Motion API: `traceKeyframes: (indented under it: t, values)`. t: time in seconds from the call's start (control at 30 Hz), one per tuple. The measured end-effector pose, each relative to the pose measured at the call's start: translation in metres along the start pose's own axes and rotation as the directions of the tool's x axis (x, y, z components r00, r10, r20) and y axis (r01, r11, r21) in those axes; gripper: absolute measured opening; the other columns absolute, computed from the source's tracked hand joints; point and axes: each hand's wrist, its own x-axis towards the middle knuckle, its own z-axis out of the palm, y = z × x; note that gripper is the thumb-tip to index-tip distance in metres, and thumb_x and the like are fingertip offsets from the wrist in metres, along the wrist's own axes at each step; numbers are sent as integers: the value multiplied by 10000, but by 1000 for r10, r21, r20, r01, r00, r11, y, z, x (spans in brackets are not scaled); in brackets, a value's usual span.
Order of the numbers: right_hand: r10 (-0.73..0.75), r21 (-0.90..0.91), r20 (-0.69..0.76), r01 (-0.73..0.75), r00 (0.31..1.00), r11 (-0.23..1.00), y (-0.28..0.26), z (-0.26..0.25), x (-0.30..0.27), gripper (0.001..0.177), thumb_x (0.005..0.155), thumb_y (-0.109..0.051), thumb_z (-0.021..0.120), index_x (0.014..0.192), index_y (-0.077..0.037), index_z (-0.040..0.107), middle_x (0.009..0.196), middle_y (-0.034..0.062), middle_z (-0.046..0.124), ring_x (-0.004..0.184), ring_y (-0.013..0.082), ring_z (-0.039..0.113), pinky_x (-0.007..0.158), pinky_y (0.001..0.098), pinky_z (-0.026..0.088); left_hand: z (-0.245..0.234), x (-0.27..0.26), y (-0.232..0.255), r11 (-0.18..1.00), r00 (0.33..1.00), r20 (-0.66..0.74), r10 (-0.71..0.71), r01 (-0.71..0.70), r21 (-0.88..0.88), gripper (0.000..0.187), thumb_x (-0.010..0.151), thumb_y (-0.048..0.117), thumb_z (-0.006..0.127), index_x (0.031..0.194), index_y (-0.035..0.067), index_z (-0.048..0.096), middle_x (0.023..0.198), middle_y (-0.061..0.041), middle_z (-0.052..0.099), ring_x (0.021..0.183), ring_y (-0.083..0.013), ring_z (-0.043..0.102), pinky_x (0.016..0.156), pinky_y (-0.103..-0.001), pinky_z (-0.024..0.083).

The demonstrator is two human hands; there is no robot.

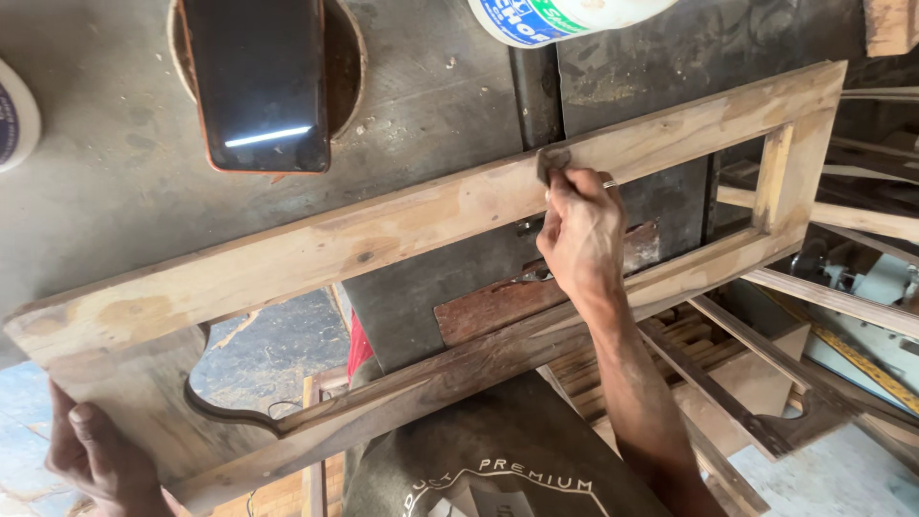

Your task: The person sands the surface and edges of a wooden door frame by hand using a small piece of sandpaper, moving along the interior and exterior contours of the frame.

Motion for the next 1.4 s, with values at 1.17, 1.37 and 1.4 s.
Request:
traceKeyframes:
  t: [1.17, 1.37, 1.4]
  values:
    - [-39, -105, -54, 33, 998, 994, -1, 9, -8, 284, 840, 94, 666, 1112, 69, 743, 999, 176, 756, 697, 170, 705, 499, 253, 575, -4, -9, -11, 997, 998, -23, -62, 63, 52, 787, 1193, 608, 461, 1509, -111, 495, 1119, -149, 664, 961, -134, 583, 836, -246, 477]
    - [-278, 95, 157, 266, 948, 959, 25, -25, 1, 239, 935, 74, 660, 1130, -9, 771, 1083, 192, 764, 673, 139, 706, 448, 158, 546, -5, -3, -4, 988, 995, -47, -88, 93, 119, 797, 1162, 634, 448, 1507, -77, 550, 989, -83, 672, 827, -108, 587, 692, -227, 447]
    - [-104, 122, 204, 80, 973, 989, 29, -33, 1, 221, 950, 15, 682, 1147, -34, 770, 1008, 172, 771, 614, 153, 688, 419, 196, 522, -6, -3, -4, 987, 995, -67, -71, 79, 140, 798, 1168, 621, 459, 1535, -82, 551, 980, -91, 670, 815, -112, 563, 695, -233, 437]
